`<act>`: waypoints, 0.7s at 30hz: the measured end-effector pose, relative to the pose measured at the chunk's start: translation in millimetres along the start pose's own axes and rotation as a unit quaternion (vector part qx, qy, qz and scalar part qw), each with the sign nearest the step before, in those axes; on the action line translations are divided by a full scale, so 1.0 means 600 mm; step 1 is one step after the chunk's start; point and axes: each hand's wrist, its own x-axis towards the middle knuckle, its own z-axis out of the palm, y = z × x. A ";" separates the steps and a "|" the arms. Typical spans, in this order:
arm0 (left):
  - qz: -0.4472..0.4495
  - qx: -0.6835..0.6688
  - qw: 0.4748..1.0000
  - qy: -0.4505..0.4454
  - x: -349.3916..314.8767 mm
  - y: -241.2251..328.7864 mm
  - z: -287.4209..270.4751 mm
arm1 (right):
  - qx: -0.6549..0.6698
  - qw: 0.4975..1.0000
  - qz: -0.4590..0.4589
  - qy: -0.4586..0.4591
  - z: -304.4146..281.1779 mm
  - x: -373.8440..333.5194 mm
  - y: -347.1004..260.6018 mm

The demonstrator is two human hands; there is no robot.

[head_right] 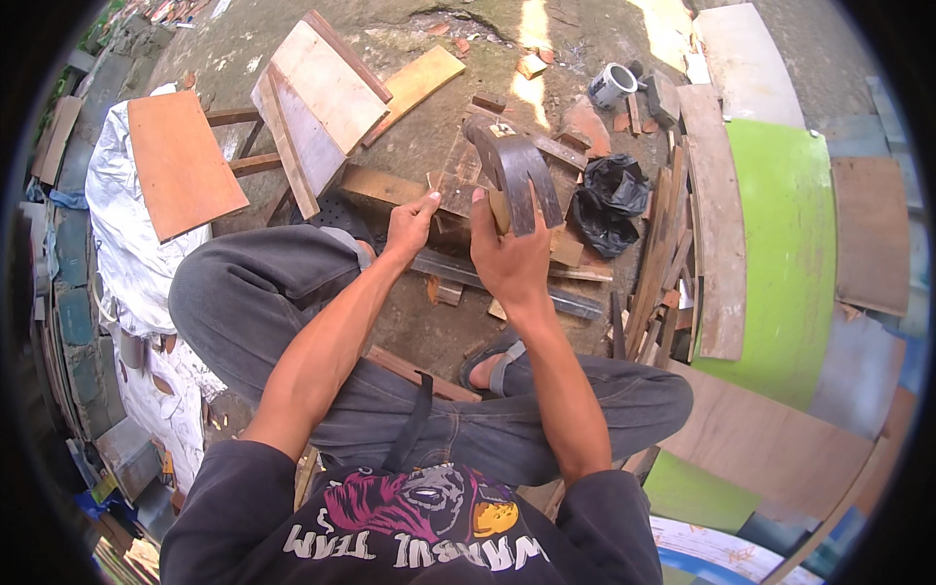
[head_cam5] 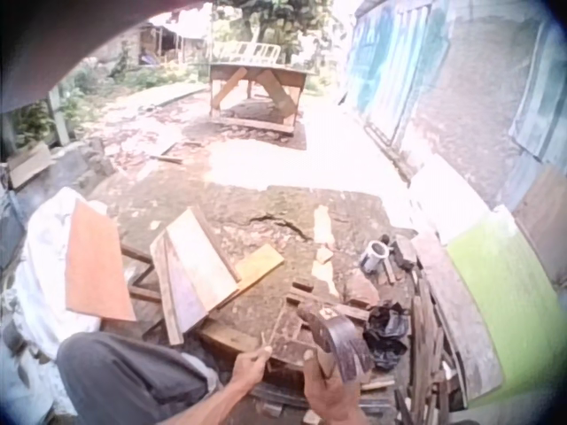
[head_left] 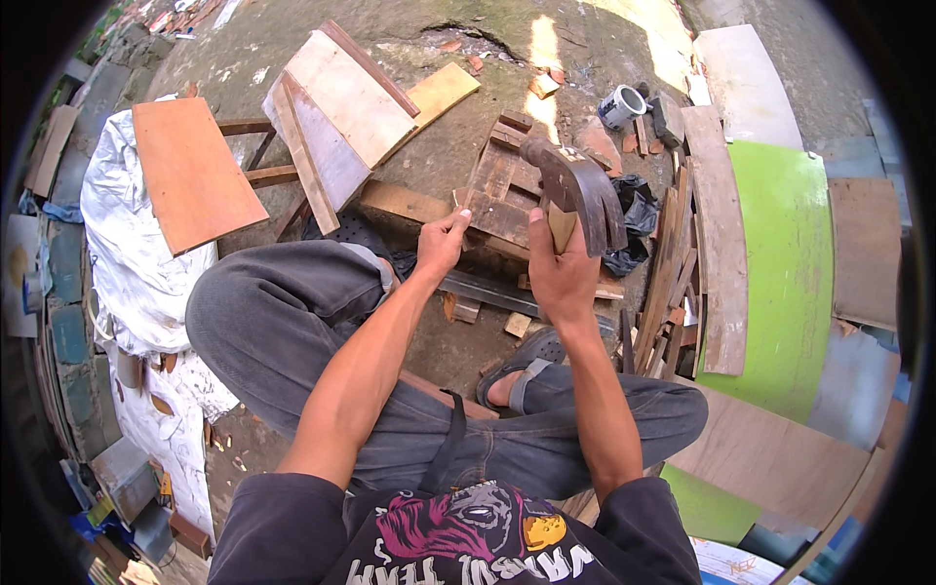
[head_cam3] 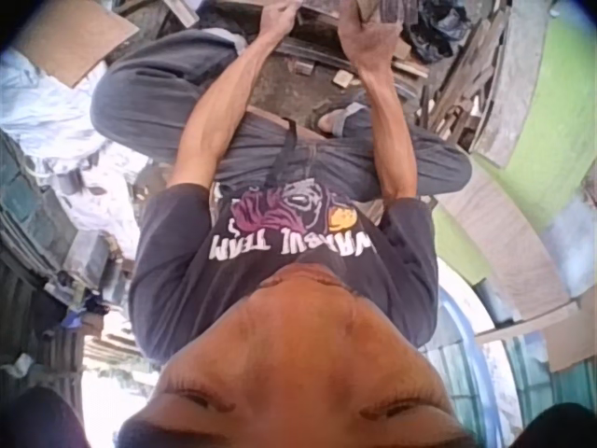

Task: The person assembles a small wooden frame by arranging and aligning several wooden pieces on the ground. They use a hammer to drive nails into the joints to secure the structure.

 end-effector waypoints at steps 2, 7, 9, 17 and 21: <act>-0.004 -0.006 1.000 -0.002 0.001 -0.003 0.001 | 0.045 0.996 -0.059 0.058 0.020 -0.021 0.015; -0.010 0.018 1.000 -0.007 0.000 0.010 0.009 | -0.045 0.975 0.199 -0.093 0.073 -0.072 0.105; -0.006 0.011 1.000 -0.010 0.001 0.011 0.003 | -0.024 0.968 0.229 -0.104 0.066 -0.050 0.090; -0.007 0.010 1.000 -0.007 -0.002 0.015 0.002 | 0.050 0.988 0.146 0.028 0.063 -0.062 0.112; -0.002 -0.022 1.000 -0.020 0.000 0.014 -0.003 | -0.020 0.958 0.255 -0.133 0.082 -0.056 0.135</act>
